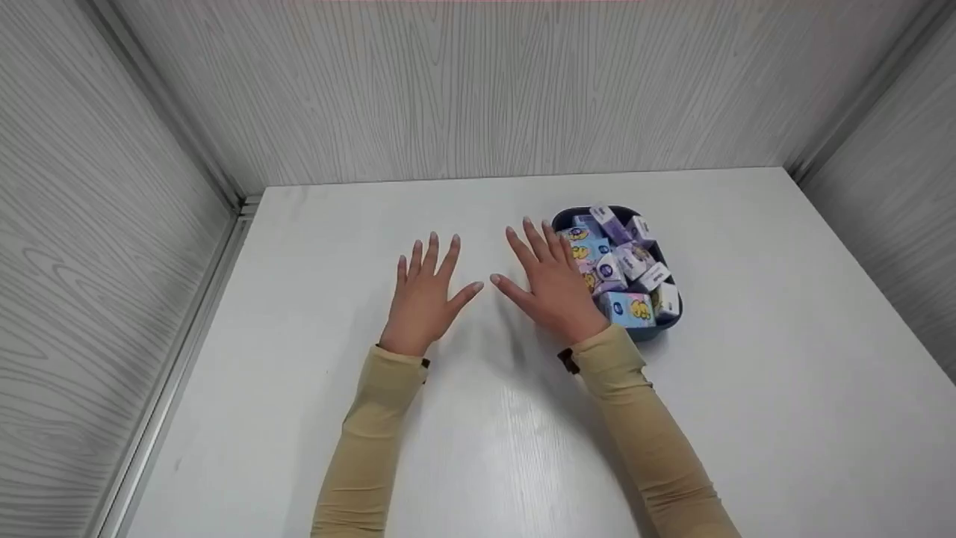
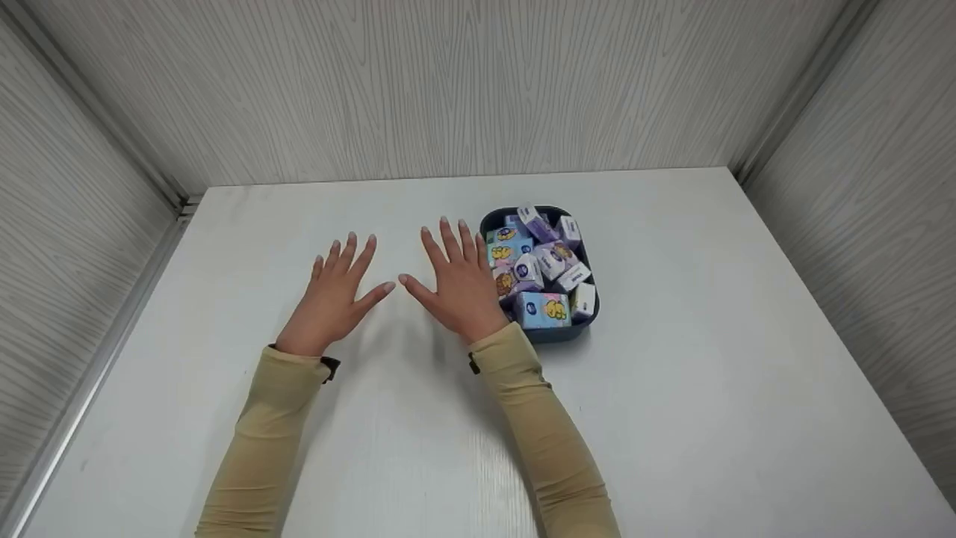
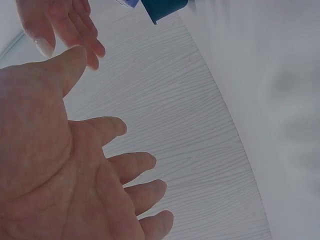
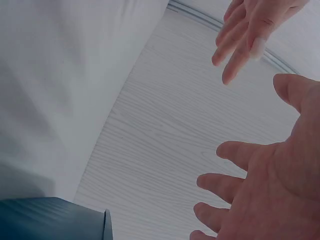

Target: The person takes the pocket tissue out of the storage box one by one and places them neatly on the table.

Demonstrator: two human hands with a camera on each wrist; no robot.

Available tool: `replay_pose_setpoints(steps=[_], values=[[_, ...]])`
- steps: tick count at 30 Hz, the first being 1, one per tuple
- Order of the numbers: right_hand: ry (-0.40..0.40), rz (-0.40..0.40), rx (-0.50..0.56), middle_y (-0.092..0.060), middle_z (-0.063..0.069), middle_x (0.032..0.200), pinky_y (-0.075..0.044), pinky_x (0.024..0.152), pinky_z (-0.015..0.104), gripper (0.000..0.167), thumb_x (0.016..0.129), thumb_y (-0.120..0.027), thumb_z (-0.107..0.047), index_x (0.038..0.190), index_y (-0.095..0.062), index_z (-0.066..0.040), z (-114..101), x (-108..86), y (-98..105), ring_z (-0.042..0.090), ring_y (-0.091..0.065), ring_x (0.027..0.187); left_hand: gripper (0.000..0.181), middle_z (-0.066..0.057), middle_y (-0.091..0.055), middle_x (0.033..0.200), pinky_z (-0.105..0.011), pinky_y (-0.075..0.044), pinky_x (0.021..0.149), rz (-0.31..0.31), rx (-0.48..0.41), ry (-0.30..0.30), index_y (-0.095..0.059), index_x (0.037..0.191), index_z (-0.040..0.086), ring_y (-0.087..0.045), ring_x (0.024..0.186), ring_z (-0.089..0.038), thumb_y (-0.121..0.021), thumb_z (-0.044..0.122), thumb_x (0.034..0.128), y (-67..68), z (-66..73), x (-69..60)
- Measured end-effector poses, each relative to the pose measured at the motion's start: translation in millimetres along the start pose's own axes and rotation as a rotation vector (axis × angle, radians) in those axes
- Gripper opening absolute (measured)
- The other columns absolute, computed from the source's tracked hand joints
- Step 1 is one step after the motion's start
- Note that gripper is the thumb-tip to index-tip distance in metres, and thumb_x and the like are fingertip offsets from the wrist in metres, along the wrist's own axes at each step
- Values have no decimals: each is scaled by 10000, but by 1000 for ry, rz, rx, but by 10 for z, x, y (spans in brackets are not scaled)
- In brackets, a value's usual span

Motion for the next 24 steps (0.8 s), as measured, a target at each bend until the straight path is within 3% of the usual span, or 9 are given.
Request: replay_pose_setpoints(steps=[14, 24], values=[[-98, 38, 6, -129, 126, 1580, 6, 1143, 476, 738, 963, -374, -588, 1523, -237, -127, 597, -255, 299, 320, -20, 1443, 783, -181, -100, 1570, -546, -45, 1126, 8, -20, -20, -129, 1541, 184, -41, 1430, -380, -391, 615, 942, -2, -49, -28], [-247, 52, 26, -123, 156, 1575, 41, 1136, 485, 749, 961, -372, -586, 1520, -238, -106, 1097, -439, 532, 324, 13, 1442, 768, -188, -96, 1570, -541, -48, 1128, 10, -39, -30, -129, 1543, 178, -52, 1428, -388, -388, 596, 953, -1, -83, -26]])
Point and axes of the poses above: each hand's wrist, its own x-axis towards the middle knuckle, its own y-axis out of the back of the hand, z = x × y, the point moved 3 cm from there along x, towards the middle knuckle
